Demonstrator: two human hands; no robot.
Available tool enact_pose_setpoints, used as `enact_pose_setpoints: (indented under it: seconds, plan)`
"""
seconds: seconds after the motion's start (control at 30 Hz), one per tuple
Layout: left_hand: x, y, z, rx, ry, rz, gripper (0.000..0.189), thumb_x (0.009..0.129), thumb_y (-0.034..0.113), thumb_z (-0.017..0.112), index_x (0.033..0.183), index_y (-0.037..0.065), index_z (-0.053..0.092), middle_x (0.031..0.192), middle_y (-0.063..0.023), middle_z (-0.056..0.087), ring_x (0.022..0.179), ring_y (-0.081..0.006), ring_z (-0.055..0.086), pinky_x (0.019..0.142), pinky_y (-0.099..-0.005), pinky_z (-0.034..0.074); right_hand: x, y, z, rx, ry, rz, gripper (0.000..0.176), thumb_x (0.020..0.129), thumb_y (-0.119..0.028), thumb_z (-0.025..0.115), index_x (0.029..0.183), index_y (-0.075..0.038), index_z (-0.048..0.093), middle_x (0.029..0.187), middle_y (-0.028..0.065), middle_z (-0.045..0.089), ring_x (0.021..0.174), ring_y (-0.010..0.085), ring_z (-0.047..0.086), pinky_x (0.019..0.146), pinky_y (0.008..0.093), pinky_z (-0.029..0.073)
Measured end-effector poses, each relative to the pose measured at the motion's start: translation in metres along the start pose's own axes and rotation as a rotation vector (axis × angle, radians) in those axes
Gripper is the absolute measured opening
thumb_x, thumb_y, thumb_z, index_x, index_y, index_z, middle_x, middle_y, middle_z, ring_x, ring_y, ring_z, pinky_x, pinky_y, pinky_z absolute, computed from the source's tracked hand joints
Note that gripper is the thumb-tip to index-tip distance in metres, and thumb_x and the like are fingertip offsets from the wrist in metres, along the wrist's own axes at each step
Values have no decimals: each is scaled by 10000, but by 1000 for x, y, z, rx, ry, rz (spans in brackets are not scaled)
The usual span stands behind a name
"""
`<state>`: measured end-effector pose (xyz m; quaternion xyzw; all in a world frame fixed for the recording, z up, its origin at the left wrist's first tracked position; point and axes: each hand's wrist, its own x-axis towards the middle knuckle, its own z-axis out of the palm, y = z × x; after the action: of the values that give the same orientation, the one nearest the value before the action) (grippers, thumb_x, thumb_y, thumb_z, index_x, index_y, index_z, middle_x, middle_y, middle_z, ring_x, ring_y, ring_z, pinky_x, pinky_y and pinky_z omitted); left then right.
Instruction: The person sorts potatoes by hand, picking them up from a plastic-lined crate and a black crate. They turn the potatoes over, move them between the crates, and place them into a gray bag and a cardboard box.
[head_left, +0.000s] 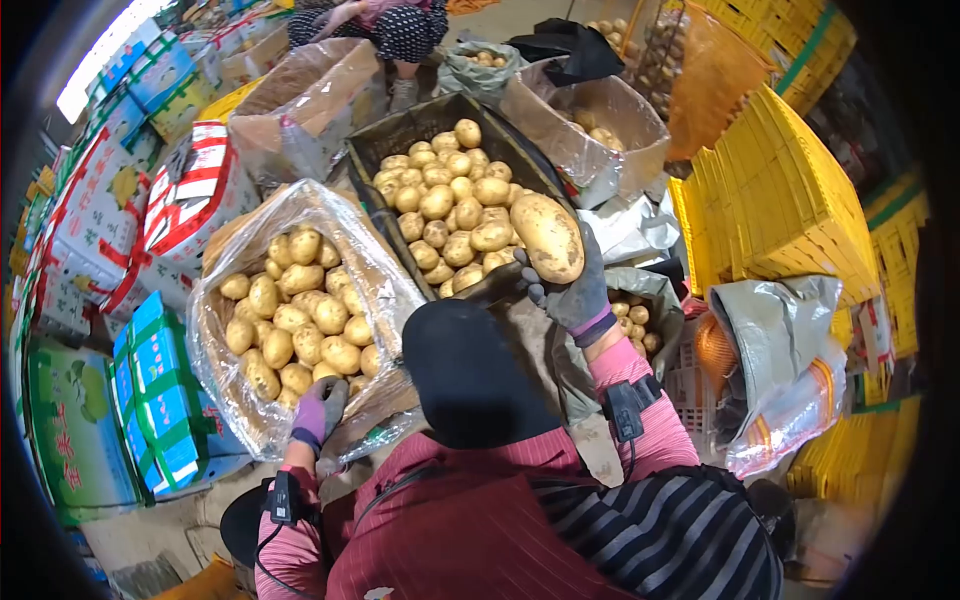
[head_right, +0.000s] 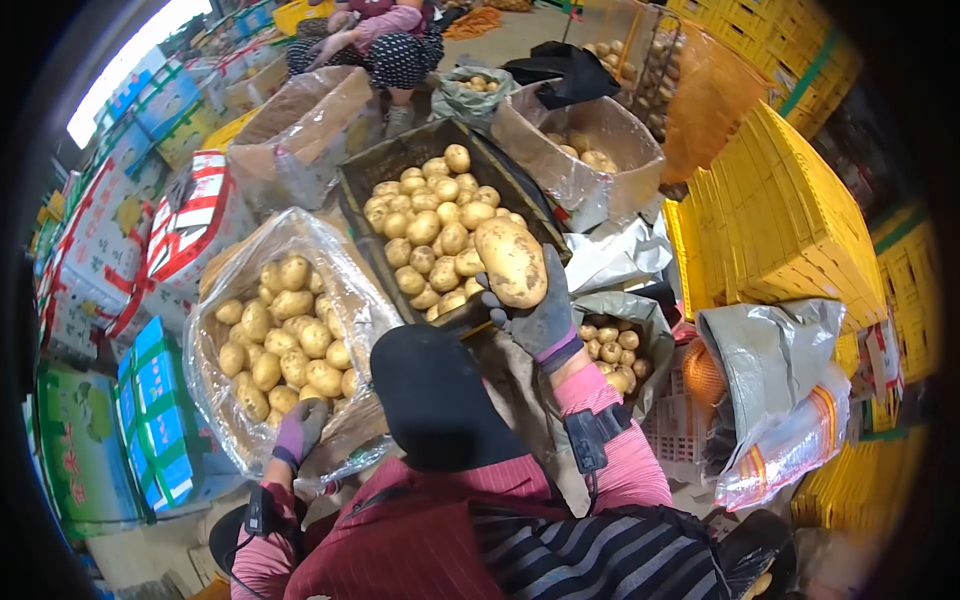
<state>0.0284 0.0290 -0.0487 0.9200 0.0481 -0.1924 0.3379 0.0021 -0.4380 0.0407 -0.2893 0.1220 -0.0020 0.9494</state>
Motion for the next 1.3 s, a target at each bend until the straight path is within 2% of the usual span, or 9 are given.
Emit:
enact_pose_setpoints:
  seconds: [0.2, 0.27, 0.4, 0.53, 0.63, 0.87, 0.97, 1.1, 1.3]
  plan:
    - [0, 2, 6, -106, 7, -41, 402, 949, 323, 694, 1194, 4, 711, 1034, -178, 765, 939, -231, 737, 863, -340, 557, 3, 15, -60, 170, 93, 61, 788, 926, -750, 493, 1324, -78, 602, 1082, 150, 710, 687, 210, 669, 575, 322, 559]
    - [-1, 3, 6, -106, 39, -56, 390, 951, 309, 692, 1188, -1, 710, 1017, -178, 766, 932, -232, 736, 857, -339, 557, 16, 25, -78, 241, 106, 108, 801, 924, -773, 472, 1327, -95, 616, 1038, 184, 720, 707, 280, 694, 603, 363, 597]
    - [-2, 6, 6, -107, 46, -58, 385, 952, 300, 689, 1189, -3, 708, 1009, -178, 764, 929, -238, 735, 857, -344, 557, 43, 48, -119, 110, 237, 144, 741, 917, -724, 554, 1319, -105, 617, 1075, 163, 714, 870, 338, 701, 734, 410, 617]
    - [0, 4, 8, -84, 49, -67, 389, 952, 286, 684, 1206, -8, 696, 1004, -186, 761, 922, -243, 734, 851, -350, 557, 78, 53, -130, -134, 338, 135, 702, 914, -713, 581, 1311, -135, 624, 1069, 136, 719, 872, 297, 716, 738, 414, 625]
    - [-1, 9, 5, -100, 66, -63, 386, 955, 282, 681, 1213, -5, 692, 983, -182, 759, 900, -243, 729, 838, -351, 557, 111, 44, -104, -322, 418, 114, 690, 903, -716, 605, 1331, -175, 607, 1093, 83, 722, 819, 236, 728, 654, 322, 629]
    - [-9, 26, 2, 17, 190, 72, 338, 950, 245, 681, 1193, 11, 688, 955, -202, 736, 879, -302, 723, 812, -393, 560, 189, 64, -81, -447, 304, 285, 557, 942, -625, 632, 1331, -228, 609, 1219, 9, 693, 985, 206, 682, 790, 453, 559]
    - [-9, 27, 2, -24, 153, 9, 331, 947, 245, 683, 1185, 16, 687, 980, -210, 736, 901, -321, 726, 824, -403, 563, 246, 81, -52, -459, 375, 213, 553, 934, -597, 666, 1302, -187, 622, 1145, 26, 684, 923, 192, 659, 748, 413, 542]
    - [-9, 32, 0, -31, 136, -35, 338, 946, 220, 686, 1207, 6, 682, 1014, -220, 737, 945, -333, 728, 860, -401, 564, 344, 90, -39, -533, 206, 118, 574, 962, -534, 656, 1407, -194, 531, 1251, 49, 599, 995, 217, 641, 747, 387, 546]
    - [-6, 21, 2, -17, 111, -31, 327, 943, 174, 695, 1210, -13, 681, 1062, -226, 733, 975, -329, 725, 877, -397, 563, 347, 74, -23, -766, 142, -20, 541, 1003, -420, 614, 1458, -154, 494, 1325, 84, 597, 1043, 237, 669, 846, 358, 546]
